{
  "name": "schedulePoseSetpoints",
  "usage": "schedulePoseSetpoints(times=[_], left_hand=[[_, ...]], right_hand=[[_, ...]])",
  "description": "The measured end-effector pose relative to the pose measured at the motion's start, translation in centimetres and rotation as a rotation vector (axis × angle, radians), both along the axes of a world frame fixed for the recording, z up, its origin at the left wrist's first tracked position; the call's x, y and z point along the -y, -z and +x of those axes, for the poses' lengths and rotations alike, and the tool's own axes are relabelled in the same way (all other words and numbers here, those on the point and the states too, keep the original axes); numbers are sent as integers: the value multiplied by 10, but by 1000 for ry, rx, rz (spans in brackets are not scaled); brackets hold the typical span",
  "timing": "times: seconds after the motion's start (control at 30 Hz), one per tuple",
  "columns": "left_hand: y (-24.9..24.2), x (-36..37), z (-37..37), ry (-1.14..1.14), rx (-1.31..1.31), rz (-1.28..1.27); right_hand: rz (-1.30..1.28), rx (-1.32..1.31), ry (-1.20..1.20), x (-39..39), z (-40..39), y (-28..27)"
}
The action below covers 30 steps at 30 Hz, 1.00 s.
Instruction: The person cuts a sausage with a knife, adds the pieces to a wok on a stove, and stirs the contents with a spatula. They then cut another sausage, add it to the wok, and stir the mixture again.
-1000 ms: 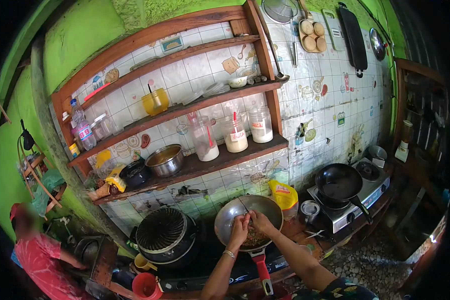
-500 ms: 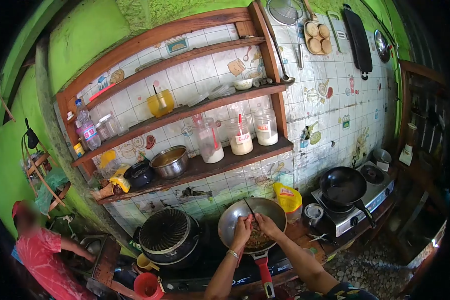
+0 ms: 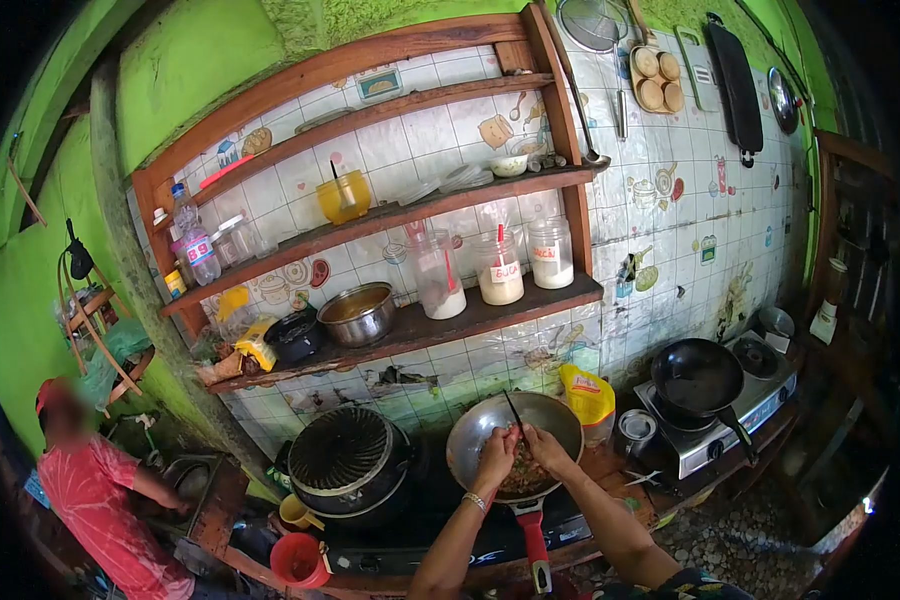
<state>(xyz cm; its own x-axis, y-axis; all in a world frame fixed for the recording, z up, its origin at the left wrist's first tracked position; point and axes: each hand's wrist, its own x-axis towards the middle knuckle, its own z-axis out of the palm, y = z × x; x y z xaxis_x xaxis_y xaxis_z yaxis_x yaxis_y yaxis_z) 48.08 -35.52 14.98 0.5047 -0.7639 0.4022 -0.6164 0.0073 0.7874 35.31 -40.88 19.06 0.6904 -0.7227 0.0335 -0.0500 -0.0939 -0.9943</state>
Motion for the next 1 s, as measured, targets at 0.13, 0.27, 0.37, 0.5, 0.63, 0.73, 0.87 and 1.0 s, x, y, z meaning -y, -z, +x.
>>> schedulePoseSetpoints(times=[0.13, 0.27, 0.37, 0.5, 0.63, 0.73, 0.87, 1.0], left_hand=[[-12, -10, -7, 161, -165, 81], [-14, -15, -7, 223, -330, 93], [-11, -16, -4, 179, -313, 61], [-25, -24, -6, 216, -457, 85], [-31, -29, -11, 263, -474, 105], [-44, -32, -16, 229, -352, 207], [5, -16, -5, 36, 434, -231], [-28, -31, -27, -3, 243, 166]], right_hand=[[25, -40, -61, 6, 1, 1], [-30, -56, -5, 5, 2, 1], [-75, -38, -24, 4, 5, 8], [-14, -102, -22, -2, 0, -2], [54, -57, -63, -1, 2, -1], [-54, -6, -3, 7, 8, 11], [-157, -2, 91, 8, 6, 4], [-387, 3, 210, 14, 13, 14]])
